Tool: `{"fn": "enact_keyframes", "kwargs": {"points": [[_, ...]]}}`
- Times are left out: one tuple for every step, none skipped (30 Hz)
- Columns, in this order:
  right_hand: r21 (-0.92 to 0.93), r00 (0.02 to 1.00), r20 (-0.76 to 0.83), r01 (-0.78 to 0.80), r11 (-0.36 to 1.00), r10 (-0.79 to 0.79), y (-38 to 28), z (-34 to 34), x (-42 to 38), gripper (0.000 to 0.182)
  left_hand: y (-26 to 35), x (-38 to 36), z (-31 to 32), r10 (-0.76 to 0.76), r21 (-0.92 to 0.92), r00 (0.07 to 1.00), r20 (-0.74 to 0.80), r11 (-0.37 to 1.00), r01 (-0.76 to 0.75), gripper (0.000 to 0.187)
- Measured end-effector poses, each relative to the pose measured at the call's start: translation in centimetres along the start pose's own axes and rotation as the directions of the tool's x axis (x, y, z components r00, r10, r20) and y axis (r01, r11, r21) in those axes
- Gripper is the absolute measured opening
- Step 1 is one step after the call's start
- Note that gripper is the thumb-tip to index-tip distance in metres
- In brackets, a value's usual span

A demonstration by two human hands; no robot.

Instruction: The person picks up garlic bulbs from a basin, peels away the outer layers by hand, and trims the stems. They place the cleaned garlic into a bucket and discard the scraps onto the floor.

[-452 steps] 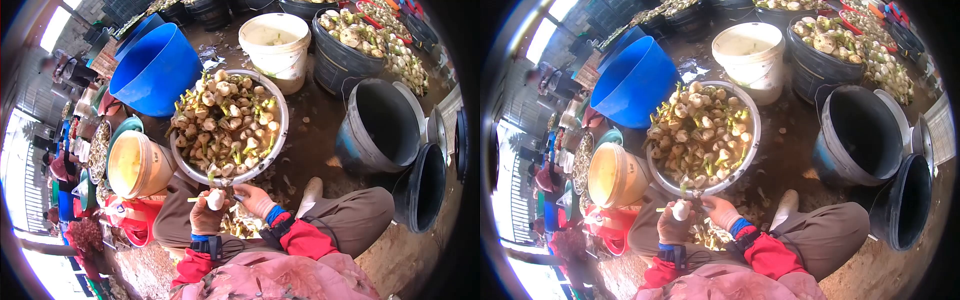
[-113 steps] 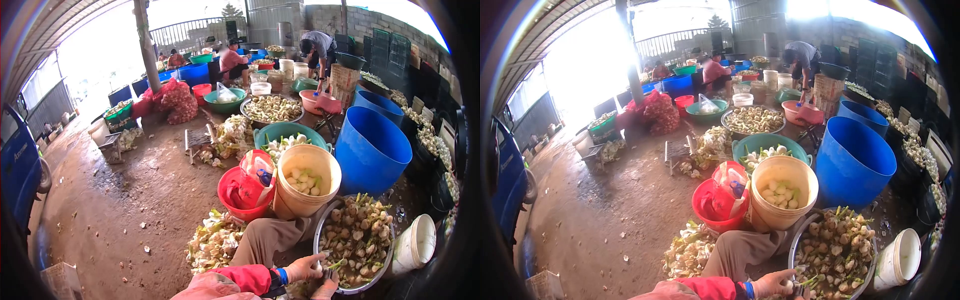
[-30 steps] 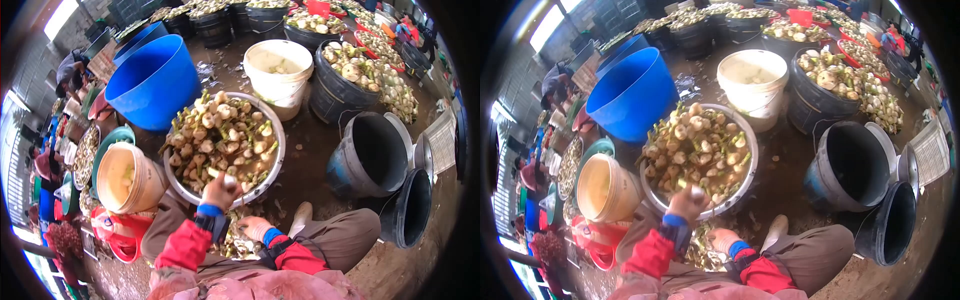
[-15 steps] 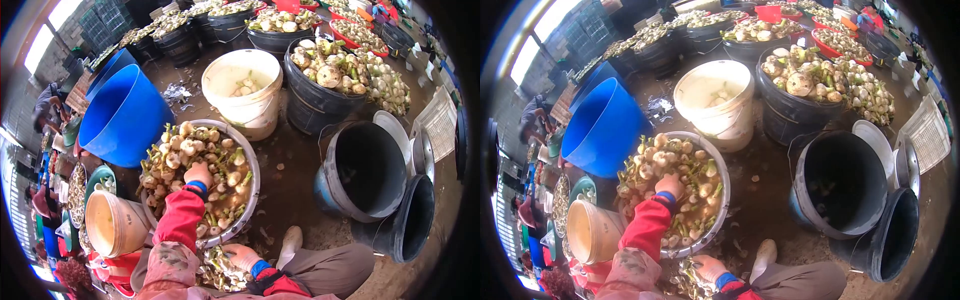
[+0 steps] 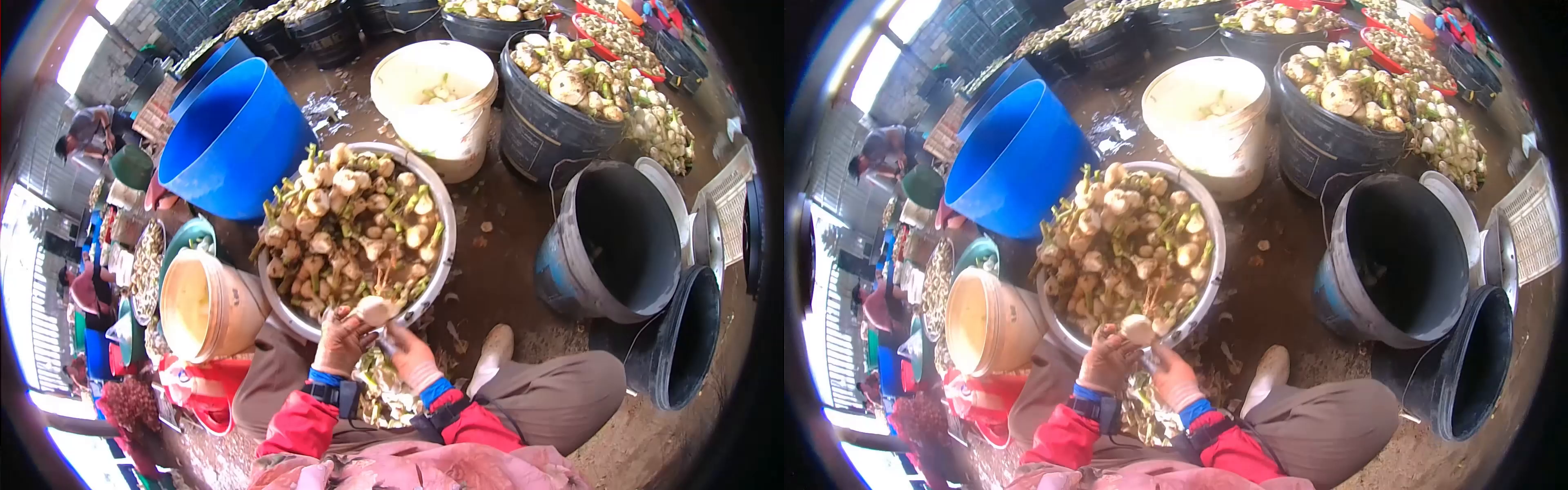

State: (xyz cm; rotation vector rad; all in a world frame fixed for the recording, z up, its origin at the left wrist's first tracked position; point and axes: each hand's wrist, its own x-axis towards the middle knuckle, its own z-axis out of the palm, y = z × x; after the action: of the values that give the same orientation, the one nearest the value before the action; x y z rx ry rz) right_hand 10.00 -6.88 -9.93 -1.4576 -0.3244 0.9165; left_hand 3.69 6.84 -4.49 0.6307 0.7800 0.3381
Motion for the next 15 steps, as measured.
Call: {"fn": "enact_keyframes", "kwargs": {"points": [[0.157,0.999,-0.013,-0.035,0.987,0.037,-0.8,0.3,-0.1,0.047,-1.0,-1.3,-1.0,0.007,-0.028,0.997,0.074,1.000,-0.005,0.047],[0.354,0.998,-0.049,-0.026,0.935,0.046,-0.7,0.7,-0.4,0.047,-1.5,-2.2,-1.8,-0.015,0.004,0.998,0.056,1.000,0.014,0.053],[0.395,0.997,-0.033,-0.055,0.917,0.074,0.6,0.8,-0.3,0.047,-1.8,-3.0,-2.1,-0.035,0.034,0.999,0.040,0.999,0.033,0.060],[0.372,0.997,0.002,-0.076,0.925,0.081,1.0,1.1,-0.1,0.047,-2.0,-3.0,-2.6,-0.033,0.161,0.999,-0.035,0.986,0.038,0.070],[0.348,0.996,0.036,-0.094,0.933,0.087,1.5,1.2,-0.1,0.046,-2.2,-2.9,-2.8,-0.007,0.268,0.995,-0.098,0.963,0.033,0.067],[0.341,0.996,0.038,-0.088,0.936,0.080,1.3,1.3,-0.4,0.046,-2.3,-2.4,-3.2,0.037,0.313,0.995,-0.098,0.950,-0.004,0.059],[0.223,0.995,0.051,-0.095,0.970,0.086,1.2,1.3,-0.7,0.045,-2.3,-1.9,-3.5,0.081,0.357,0.992,-0.095,0.933,-0.042,0.052],[0.103,0.994,0.062,-0.099,0.990,0.093,1.0,1.4,-0.8,0.044,-2.3,-1.5,-3.8,0.087,0.353,0.992,-0.089,0.934,-0.051,0.052],[0.098,0.995,0.061,-0.090,0.991,0.085,1.6,1.3,-0.7,0.044,-2.1,-1.2,-3.7,0.142,0.440,0.970,-0.197,0.897,-0.042,0.040],[0.148,0.995,0.005,-0.104,0.984,0.104,2.5,1.0,-0.3,0.043,-1.8,-0.8,-3.5,0.204,0.522,0.933,-0.297,0.853,-0.021,0.031],[0.201,0.990,-0.052,-0.117,0.973,0.130,3.5,0.7,0.0,0.041,-1.6,-0.1,-3.5,0.205,0.522,0.934,-0.292,0.853,-0.024,0.031],[0.265,0.988,-0.112,-0.075,0.961,0.108,3.3,0.4,-0.1,0.041,-1.3,0.4,-3.1,0.342,0.725,0.919,-0.197,0.682,-0.098,0.026],[0.264,0.988,-0.115,-0.073,0.962,0.107,3.0,0.1,-0.1,0.041,-0.9,1.0,-2.7,0.449,0.873,0.891,-0.070,0.459,-0.163,0.024],[0.326,0.979,-0.159,-0.071,0.943,0.129,2.8,-0.3,-0.1,0.042,-1.4,1.7,-1.9,0.430,0.834,0.895,-0.123,0.533,-0.142,0.025],[0.387,0.968,-0.200,-0.065,0.920,0.153,2.3,-0.6,-0.1,0.042,-1.1,2.4,-0.9,0.454,0.907,0.891,-0.025,0.384,-0.171,0.026]]}}
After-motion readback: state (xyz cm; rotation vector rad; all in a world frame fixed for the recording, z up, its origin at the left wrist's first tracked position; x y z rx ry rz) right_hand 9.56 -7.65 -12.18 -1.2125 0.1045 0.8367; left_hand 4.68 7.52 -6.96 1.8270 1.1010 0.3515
